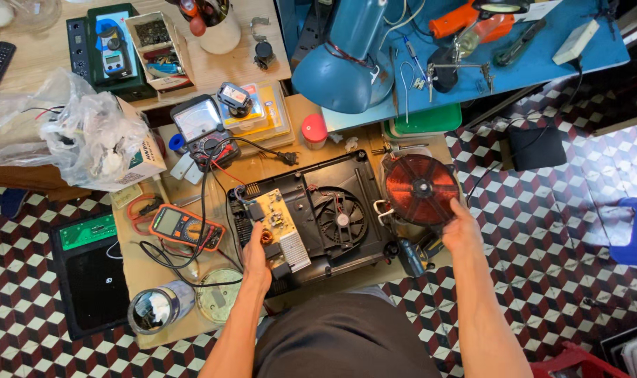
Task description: The person uses a hot air gun on a circuit board, then places it into a black plastic housing with a fan. They connect a power cord, move the housing, and use a screwdriver to secure the board inside the case.
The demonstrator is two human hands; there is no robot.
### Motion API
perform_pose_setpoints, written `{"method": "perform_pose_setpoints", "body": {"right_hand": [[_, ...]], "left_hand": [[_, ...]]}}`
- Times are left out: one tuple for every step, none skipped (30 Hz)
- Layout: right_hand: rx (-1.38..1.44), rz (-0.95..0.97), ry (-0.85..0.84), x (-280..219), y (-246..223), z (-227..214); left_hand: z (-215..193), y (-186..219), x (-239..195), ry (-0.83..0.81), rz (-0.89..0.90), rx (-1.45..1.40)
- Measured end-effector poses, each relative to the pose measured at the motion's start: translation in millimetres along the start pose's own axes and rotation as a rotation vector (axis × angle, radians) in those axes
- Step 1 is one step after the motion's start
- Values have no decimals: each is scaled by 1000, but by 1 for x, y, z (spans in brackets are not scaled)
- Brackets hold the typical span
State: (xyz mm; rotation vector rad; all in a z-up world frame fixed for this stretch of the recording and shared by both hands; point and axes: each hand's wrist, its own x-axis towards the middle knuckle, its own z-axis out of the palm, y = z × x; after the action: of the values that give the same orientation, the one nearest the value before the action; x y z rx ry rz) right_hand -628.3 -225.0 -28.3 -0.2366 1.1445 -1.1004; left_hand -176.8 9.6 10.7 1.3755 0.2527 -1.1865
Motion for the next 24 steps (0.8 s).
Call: {"method": "perform_pose_setpoints", "body": {"right_hand": [[-16, 25, -8, 9, 5, 2], [-32, 49, -17, 16, 7, 4], [-25, 73, -24, 21, 9, 7], [-18, 97, -31, 24, 14, 11], [-10, 121, -39, 26, 18, 14], [-10, 122, -19, 28, 19, 16], [-12, 127, 4, 29, 21, 17], [-14, 133, 27, 30, 23, 18], [-45, 152, 33, 30, 26, 18], [-75, 171, 39, 31, 25, 16], [-109, 186, 42, 31, 24, 16], [-129, 154, 17, 29, 23, 17], [-143, 110, -8, 27, 16, 19], [-280, 61, 37, 20, 9, 23], [-414, 1, 93, 8, 5, 30], [-625, -188, 161, -7, 3, 42], [-833, -386, 226, -28, -4, 54], [-1038, -589, 289, -52, -8, 71], [-1063, -653, 222, -74, -9, 91], [-1087, -717, 154, -98, -8, 115], [-1110, -780, 89, -120, 0, 139], [-1163, -727, -75, -138, 15, 166], [-1210, -673, -237, -147, 36, 196], [-1281, -763, -462, -150, 60, 224]], "left_hand": [[2, 1, -4, 36, 12, 0], [5, 3, -8, 56, 10, -13], [6, 6, -13, 78, 9, -27], [8, 8, -16, 100, 9, -40], [9, 9, -18, 97, 12, -49], [11, 11, -20, 95, 15, -58], [11, 11, -22, 99, 15, -66], [14, 10, -20, 102, 33, -54], [12, 10, -19, 122, 53, -43], [6, 10, -19, 143, 72, -31], [1, 9, -18, 147, 83, -16], [-4, 10, -16, 151, 94, -1], [-7, 12, -12, 141, 106, 15], [-13, 15, -12, 162, 105, 13], [-17, 18, -11, 169, 96, 15], [-20, 21, -12, 175, 88, 17], [-22, 24, -12, 159, 87, 22], [-24, 26, -12, 142, 87, 28], [-25, 29, -12, 126, 87, 34], [-26, 32, -12, 112, 73, 27], [-26, 34, -13, 95, 59, 22], [-25, 36, -14, 78, 44, 17], [-23, 38, -13, 67, 49, -8], [-21, 40, -12, 55, 54, -32]]}}
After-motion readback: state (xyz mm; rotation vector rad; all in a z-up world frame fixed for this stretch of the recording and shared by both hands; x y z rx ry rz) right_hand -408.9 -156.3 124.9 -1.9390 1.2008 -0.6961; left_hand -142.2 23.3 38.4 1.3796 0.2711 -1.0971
